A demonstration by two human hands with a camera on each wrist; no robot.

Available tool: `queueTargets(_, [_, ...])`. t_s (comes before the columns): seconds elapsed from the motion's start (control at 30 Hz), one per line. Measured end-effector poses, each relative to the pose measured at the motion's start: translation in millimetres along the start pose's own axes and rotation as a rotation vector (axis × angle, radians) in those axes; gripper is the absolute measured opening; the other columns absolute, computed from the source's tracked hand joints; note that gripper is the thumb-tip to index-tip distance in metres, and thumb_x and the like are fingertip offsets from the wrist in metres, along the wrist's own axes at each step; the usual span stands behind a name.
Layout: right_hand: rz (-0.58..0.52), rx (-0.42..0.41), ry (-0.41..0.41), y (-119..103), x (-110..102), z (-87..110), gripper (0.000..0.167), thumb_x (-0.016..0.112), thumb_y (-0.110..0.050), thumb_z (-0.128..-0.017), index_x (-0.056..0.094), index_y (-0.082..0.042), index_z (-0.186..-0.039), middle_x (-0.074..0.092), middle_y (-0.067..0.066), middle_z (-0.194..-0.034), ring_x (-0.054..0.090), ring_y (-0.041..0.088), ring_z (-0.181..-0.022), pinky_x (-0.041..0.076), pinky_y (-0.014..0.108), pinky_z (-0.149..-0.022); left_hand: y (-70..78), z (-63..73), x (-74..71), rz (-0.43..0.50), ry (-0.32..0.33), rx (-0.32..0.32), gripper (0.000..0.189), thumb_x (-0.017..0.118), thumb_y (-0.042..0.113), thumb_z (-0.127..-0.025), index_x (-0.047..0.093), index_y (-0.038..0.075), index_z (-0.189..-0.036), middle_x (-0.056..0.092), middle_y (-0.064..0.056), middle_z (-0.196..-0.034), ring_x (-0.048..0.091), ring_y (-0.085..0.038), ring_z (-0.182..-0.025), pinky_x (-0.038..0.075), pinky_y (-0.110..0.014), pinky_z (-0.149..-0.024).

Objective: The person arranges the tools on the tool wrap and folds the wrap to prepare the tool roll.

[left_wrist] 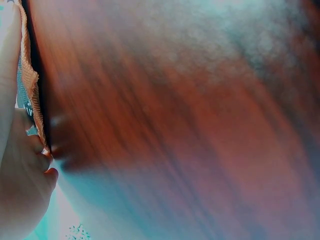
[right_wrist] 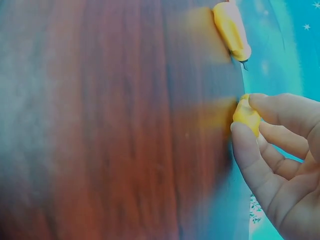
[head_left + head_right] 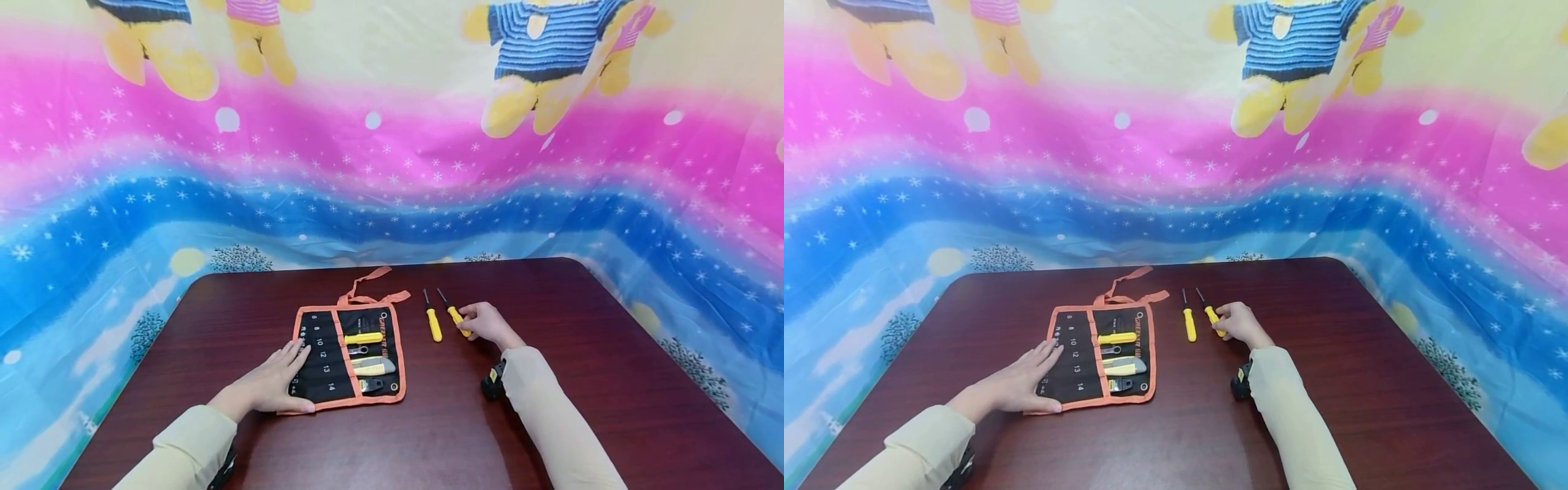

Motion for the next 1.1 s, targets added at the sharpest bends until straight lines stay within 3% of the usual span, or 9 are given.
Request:
queueTargets(0.23, [0.007,0.005,0.017,-4,-7,1.1,0.039,0.063,-0.005,-0.086,0.054,0.006,-0.123,0.058,0.014,-0.095,0.059,0.020,-0.077,0.053,0.031,-0.062,-0.6,-0.6,0.8,-0.005,-0.003,-0.011,0.113,0.058,0.074,-0.067,0.021,0.000,-0.145,0.013,-0.020,-0.150,0.010,-0.037,-0.136,0.017,-0.050,-0.106])
queueTargets(0.73, [0.047,-0.125,0.058,-46,-19,1.2,0.026,0.060,-0.004,-0.088,0.062,0.003,-0.113,0.062,0.012,-0.095,0.060,0.021,-0.076,0.053,0.033,-0.066,2.1,0.6,-1.1,0.002,-0.012,0.006,0.112,0.056,0.073,-0.070,0.020,-0.001,-0.145,0.011,-0.022,-0.149,0.010,-0.038,-0.135,0.016,-0.051,-0.105])
queueTargets(1.1, [0.088,-0.216,0.020,-76,-1,-0.3,0.019,0.060,-0.003,-0.088,0.066,-0.001,-0.106,0.062,0.010,-0.093,0.059,0.036,-0.082,0.051,0.040,-0.070,2.6,1.5,-1.5,0.007,-0.009,0.009,0.112,0.057,0.073,-0.070,0.020,-0.001,-0.145,0.011,-0.022,-0.149,0.010,-0.038,-0.135,0.017,-0.052,-0.105])
Point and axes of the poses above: each hand's wrist, its own z-axis away from the middle knuckle, its own x-axis out of the palm, y = z × x, the point moved 10 cm from there along -z, towards the middle knuckle
